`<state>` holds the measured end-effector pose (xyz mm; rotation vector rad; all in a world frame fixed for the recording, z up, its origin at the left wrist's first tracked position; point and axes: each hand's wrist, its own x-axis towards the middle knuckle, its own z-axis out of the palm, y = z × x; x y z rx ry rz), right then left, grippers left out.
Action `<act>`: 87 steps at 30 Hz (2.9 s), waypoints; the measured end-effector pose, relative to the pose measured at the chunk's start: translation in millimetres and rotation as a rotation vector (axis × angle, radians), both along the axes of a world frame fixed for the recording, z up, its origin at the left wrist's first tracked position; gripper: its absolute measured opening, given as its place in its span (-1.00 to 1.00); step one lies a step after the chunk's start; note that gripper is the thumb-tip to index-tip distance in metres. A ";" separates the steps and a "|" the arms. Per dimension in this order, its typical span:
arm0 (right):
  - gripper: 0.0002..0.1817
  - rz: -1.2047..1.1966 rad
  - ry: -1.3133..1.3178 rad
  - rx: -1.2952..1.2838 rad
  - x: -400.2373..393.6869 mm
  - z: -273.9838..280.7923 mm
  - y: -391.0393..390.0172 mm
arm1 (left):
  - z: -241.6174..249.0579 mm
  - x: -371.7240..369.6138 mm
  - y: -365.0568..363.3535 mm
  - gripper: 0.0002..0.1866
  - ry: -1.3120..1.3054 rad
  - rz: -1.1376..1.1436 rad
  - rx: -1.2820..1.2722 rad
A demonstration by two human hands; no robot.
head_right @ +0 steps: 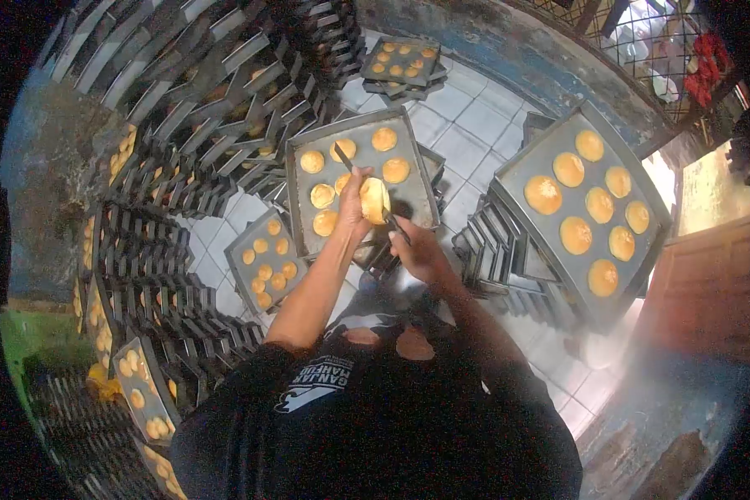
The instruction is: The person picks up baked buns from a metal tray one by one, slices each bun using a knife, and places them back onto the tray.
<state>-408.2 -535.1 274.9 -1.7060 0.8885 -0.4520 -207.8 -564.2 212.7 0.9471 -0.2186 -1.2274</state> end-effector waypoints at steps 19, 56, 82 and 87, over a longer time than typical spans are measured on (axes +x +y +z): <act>-0.63 -0.198 0.225 0.238 -36.4 -113.5 42.1 | -98.6 28.7 -48.4 -0.37 0.288 0.036 0.296; -0.60 -0.188 -0.018 0.317 -34.8 -39.7 15.5 | -96.4 81.0 29.0 -0.47 0.186 -0.007 -0.008; -0.56 -0.035 -0.070 -0.070 18.0 39.2 0.6 | 16.0 47.7 -5.7 -0.51 0.075 0.059 -0.176; -0.54 -0.019 0.033 -0.171 2.6 29.3 23.0 | 32.8 66.4 -1.6 -0.61 0.054 0.127 -0.172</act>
